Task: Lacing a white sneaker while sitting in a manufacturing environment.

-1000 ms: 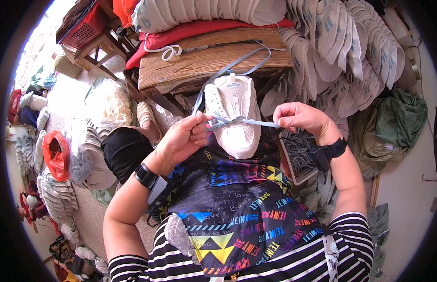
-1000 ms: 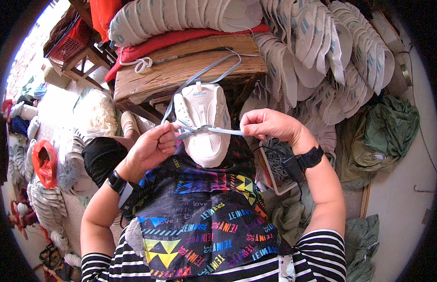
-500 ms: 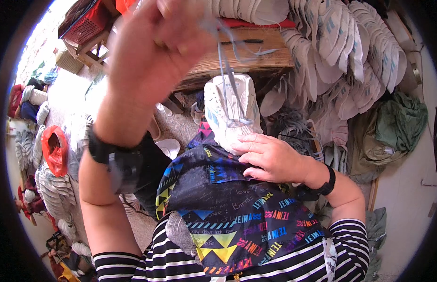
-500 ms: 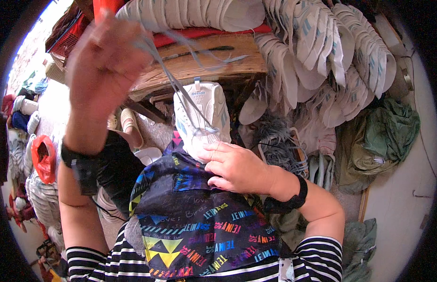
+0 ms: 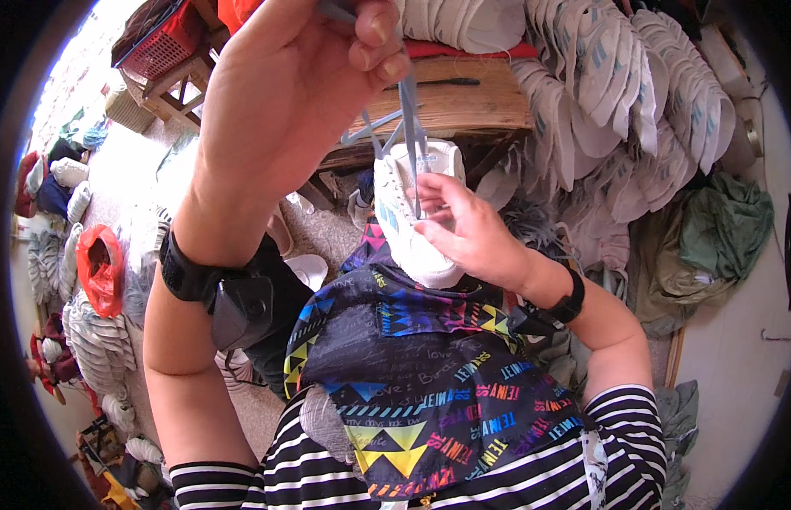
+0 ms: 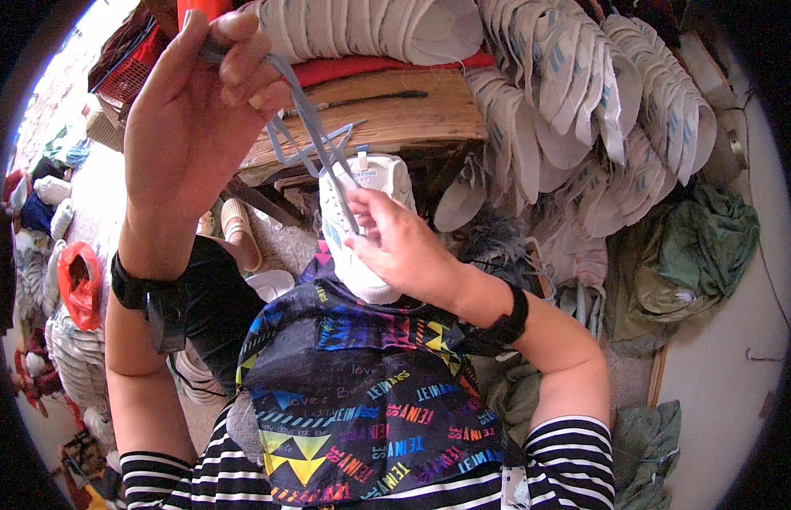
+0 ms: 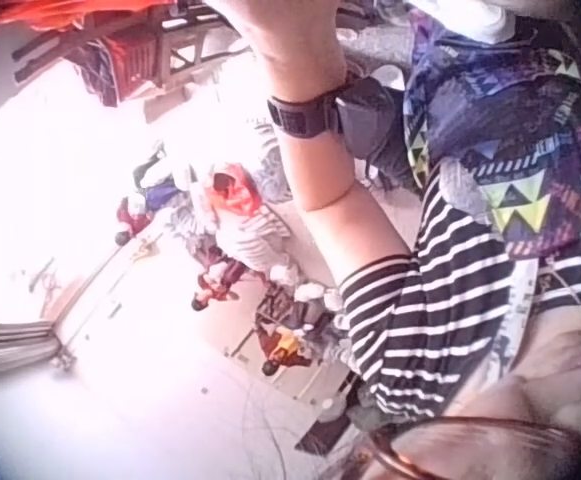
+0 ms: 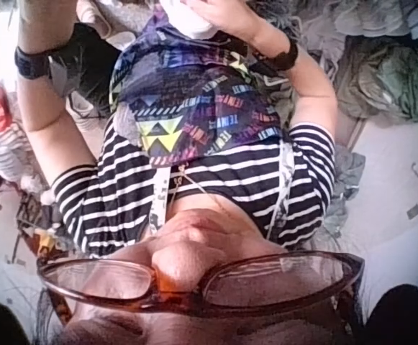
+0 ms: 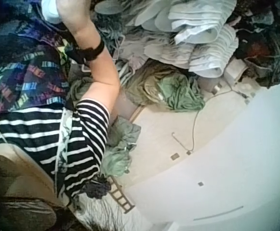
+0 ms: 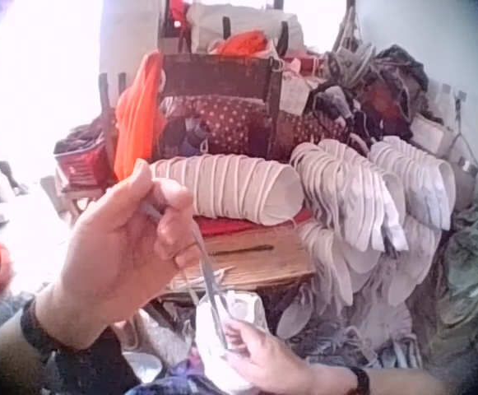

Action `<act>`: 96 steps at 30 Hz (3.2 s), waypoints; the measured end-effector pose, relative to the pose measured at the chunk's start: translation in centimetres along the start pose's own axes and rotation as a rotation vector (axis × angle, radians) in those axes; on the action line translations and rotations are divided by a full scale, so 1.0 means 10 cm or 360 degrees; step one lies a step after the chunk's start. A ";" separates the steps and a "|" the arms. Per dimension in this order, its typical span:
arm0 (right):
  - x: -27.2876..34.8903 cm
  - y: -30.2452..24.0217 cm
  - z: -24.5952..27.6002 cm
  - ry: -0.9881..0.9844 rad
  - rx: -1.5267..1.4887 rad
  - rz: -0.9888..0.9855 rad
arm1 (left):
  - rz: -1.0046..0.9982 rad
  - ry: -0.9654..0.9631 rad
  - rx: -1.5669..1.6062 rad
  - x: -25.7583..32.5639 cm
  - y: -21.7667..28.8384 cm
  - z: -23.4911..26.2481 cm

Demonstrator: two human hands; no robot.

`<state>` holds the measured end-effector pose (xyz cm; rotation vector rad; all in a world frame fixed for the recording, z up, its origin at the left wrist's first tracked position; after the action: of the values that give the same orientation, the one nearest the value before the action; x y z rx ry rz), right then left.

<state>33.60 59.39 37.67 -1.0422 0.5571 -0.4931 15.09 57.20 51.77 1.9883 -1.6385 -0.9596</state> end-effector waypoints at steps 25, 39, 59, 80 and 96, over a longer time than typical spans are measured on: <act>0.00 0.03 5.38 0.1351 -0.1015 -0.0408 | -0.0536 0.1554 0.0911 2.98 2.30 3.99; 0.20 0.28 1.84 0.0580 0.0254 -0.0688 | 0.0357 0.0941 -0.1119 1.47 -0.18 1.76; 0.24 0.49 0.43 0.0148 0.0220 -0.0513 | 0.0616 0.0639 -0.1134 1.10 -1.42 1.13; -0.04 0.09 0.38 -0.0371 0.1330 0.0420 | 0.1086 -0.0156 -0.1929 1.04 -1.39 1.09; -0.35 0.07 0.43 -0.0749 0.1298 0.0772 | -0.0226 -0.0946 -0.3300 0.60 -1.05 0.59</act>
<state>33.76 64.69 39.34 -0.1990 0.1353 -0.0099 18.69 54.70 39.06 0.2858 0.0203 -2.0029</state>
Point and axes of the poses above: each hand's wrist, its own x-axis away from the middle knuckle, its own z-axis out of the back of the hand, y = z × x, the point moved 3 cm from there along -x, towards the middle knuckle, and after that the axes turned 1 degree about y, right-handed, at the moved point
